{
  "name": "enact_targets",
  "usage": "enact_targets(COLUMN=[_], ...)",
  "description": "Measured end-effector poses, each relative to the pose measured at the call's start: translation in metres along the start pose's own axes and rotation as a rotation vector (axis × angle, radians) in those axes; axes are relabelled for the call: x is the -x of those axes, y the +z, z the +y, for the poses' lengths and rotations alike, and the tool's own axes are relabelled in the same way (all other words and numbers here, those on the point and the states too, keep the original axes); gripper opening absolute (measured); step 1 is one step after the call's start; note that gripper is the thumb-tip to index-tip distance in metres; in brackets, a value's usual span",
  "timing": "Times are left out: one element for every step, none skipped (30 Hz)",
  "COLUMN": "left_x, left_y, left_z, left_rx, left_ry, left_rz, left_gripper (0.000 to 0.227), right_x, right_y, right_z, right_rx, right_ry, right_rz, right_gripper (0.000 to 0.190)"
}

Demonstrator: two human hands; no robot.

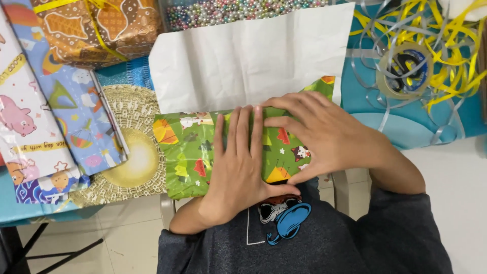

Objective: Wrapping a small cardboard box with decorative paper and securing it with tape.

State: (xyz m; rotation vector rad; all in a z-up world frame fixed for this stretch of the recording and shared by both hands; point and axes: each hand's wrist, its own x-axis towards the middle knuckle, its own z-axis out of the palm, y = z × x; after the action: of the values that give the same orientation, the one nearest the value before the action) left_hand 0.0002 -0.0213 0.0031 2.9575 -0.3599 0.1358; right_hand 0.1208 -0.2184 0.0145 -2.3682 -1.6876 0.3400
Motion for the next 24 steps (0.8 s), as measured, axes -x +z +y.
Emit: enact_targets(left_x=[-0.001,-0.001,-0.002,-0.002,-0.002,-0.002,-0.002,-0.002,-0.002,-0.003,-0.003,-0.002,-0.002,-0.002,-0.003,-0.003,-0.003,-0.003,-0.004,-0.004,-0.004,-0.004,-0.004,-0.004], left_y=[0.000,0.000,0.000,0.001,0.001,0.001,0.001,0.001,0.001,0.001,0.000,0.001,0.002,0.002,0.002,0.002,0.001,0.001,0.000,0.000,0.000,0.001,0.002,0.002], left_z=[-0.001,-0.002,-0.001,-0.001,-0.001,-0.002,-0.002,-0.002,-0.002,-0.002,-0.002,-0.002,-0.002,-0.002,-0.002,-0.001,-0.001,-0.001,-0.002,-0.002,-0.002,-0.003,-0.003,-0.003], left_rx=[-0.023,-0.047,-0.042,-0.072,-0.102,-0.096,-0.100,-0.103,-0.098,-0.100,-0.104,-0.101,-0.086,-0.071,-0.069,-0.065,-0.063,-0.062,-0.070,-0.077,-0.079,-0.059,-0.039,-0.040], left_ry=[-0.004,-0.008,0.004,-0.004,-0.015,-0.006,-0.005,-0.005,-0.005,-0.006,-0.006,-0.006,-0.010,-0.013,-0.013,-0.015,-0.021,-0.025,-0.017,-0.009,-0.016,-0.023,-0.029,-0.035], left_rz=[0.003,0.006,0.007,-0.009,-0.023,-0.020,-0.015,-0.009,-0.006,-0.009,-0.014,-0.014,-0.018,-0.022,-0.027,-0.033,-0.037,-0.040,-0.040,-0.039,-0.039,-0.045,-0.053,-0.053], left_gripper=[0.151,0.145,0.145,0.146,0.148,0.148,0.147,0.147,0.147,0.148,0.149,0.149,0.148,0.147,0.147,0.147,0.147,0.147,0.147,0.148,0.148,0.149,0.151,0.151], right_x=[0.000,0.000,0.007,0.013,0.019,0.033,0.048,0.062,0.068,0.074,0.081,0.078,0.075,0.072,0.074,0.075,0.076,0.076,0.076,0.076,0.079,0.083,0.086,0.088], right_y=[-0.006,-0.012,-0.016,-0.020,-0.025,-0.019,-0.014,-0.010,-0.004,0.002,0.009,0.015,0.022,0.028,0.034,0.040,0.046,0.051,0.055,0.059,0.062,0.064,0.067,0.063], right_z=[0.004,0.007,0.011,0.016,0.020,0.019,0.018,0.018,0.014,0.010,0.006,0.003,0.000,-0.003,-0.001,0.000,0.002,0.004,0.006,0.008,0.011,0.014,0.016,0.019], right_rx=[-0.088,-0.176,-0.174,-0.306,-0.437,-0.433,-0.347,-0.254,-0.249,-0.396,-0.549,-0.548,-0.629,-0.710,-0.713,-0.767,-0.821,-0.824,-0.853,-0.881,-0.882,-0.933,-0.983,-0.985], right_ry=[-0.007,-0.014,-0.002,0.124,0.249,0.259,0.429,0.594,0.595,0.718,0.840,0.841,0.840,0.838,0.841,0.806,0.767,0.766,0.750,0.734,0.728,0.759,0.789,0.785], right_rz=[0.005,0.011,0.013,0.032,0.050,0.052,0.252,0.453,0.450,0.490,0.528,0.526,0.491,0.454,0.451,0.466,0.479,0.475,0.508,0.540,0.536,0.642,0.748,0.743], right_gripper=[0.115,0.109,0.109,0.092,0.076,0.076,0.050,0.025,0.025,0.021,0.018,0.018,0.022,0.028,0.028,0.030,0.034,0.034,0.032,0.032,0.032,0.027,0.024,0.024])
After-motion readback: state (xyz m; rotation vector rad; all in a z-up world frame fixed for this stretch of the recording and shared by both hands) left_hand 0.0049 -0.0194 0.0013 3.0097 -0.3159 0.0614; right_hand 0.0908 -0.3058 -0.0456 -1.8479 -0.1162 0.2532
